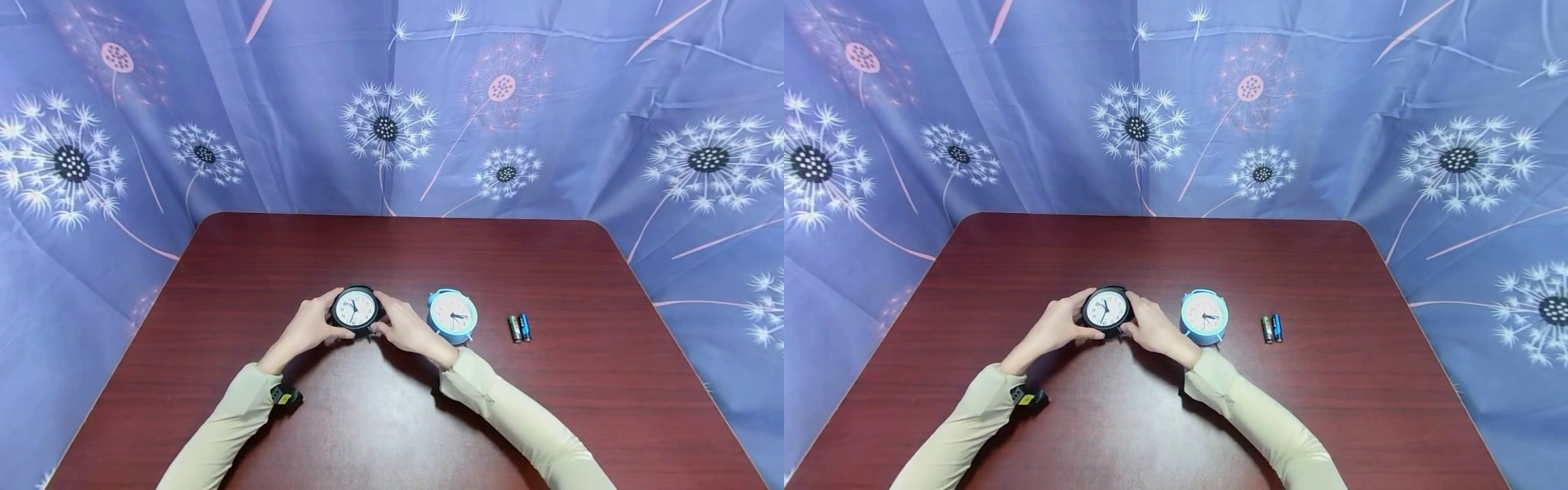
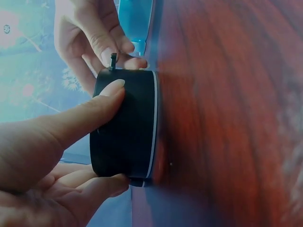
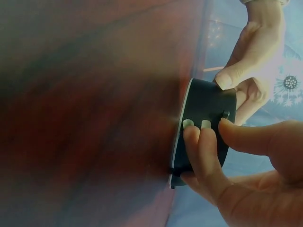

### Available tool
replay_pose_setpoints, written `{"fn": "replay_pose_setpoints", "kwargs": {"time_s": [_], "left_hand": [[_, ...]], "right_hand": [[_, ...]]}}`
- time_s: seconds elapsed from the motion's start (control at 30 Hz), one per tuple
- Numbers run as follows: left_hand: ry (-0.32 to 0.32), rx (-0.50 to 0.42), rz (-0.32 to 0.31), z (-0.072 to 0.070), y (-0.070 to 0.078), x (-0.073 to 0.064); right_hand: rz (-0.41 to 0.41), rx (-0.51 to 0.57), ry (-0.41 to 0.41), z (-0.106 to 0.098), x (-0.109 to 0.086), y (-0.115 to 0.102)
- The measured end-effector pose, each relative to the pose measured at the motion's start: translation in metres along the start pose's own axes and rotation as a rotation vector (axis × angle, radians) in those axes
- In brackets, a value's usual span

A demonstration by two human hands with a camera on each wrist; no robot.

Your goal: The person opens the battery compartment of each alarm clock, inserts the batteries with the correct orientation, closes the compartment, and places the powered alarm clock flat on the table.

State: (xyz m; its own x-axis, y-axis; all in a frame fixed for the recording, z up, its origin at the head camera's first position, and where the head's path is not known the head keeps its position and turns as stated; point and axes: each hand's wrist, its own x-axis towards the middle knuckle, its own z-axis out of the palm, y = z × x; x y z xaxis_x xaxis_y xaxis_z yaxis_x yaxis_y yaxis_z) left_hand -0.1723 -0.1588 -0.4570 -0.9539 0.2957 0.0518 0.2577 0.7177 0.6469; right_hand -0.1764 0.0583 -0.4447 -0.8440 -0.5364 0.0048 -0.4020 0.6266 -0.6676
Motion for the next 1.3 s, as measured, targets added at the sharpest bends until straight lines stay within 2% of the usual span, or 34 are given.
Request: {"fn": "replay_pose_setpoints", "kwargs": {"time_s": [0.2,0.5,0.73,1.0,1.13,1.3], "left_hand": [[0.025,-0.021,-0.027,0.001,0.003,-0.003],[0.071,-0.017,0.013,-0.003,0.011,-0.005],[0.113,-0.049,0.009,-0.005,0.014,-0.006],[0.138,-0.166,0.040,-0.006,0.019,-0.005],[0.162,-0.157,0.053,-0.005,0.023,-0.006],[0.189,-0.154,0.081,-0.005,0.029,-0.007]], "right_hand": [[0.008,0.001,-0.009,0.001,0.000,-0.001],[-0.005,-0.001,-0.012,-0.004,-0.003,-0.003],[-0.018,0.035,0.010,-0.011,-0.005,-0.008],[0.059,0.109,0.054,-0.016,-0.006,-0.013],[0.095,0.166,0.075,-0.017,-0.007,-0.015],[0.097,0.143,0.092,-0.018,-0.008,-0.016]]}}
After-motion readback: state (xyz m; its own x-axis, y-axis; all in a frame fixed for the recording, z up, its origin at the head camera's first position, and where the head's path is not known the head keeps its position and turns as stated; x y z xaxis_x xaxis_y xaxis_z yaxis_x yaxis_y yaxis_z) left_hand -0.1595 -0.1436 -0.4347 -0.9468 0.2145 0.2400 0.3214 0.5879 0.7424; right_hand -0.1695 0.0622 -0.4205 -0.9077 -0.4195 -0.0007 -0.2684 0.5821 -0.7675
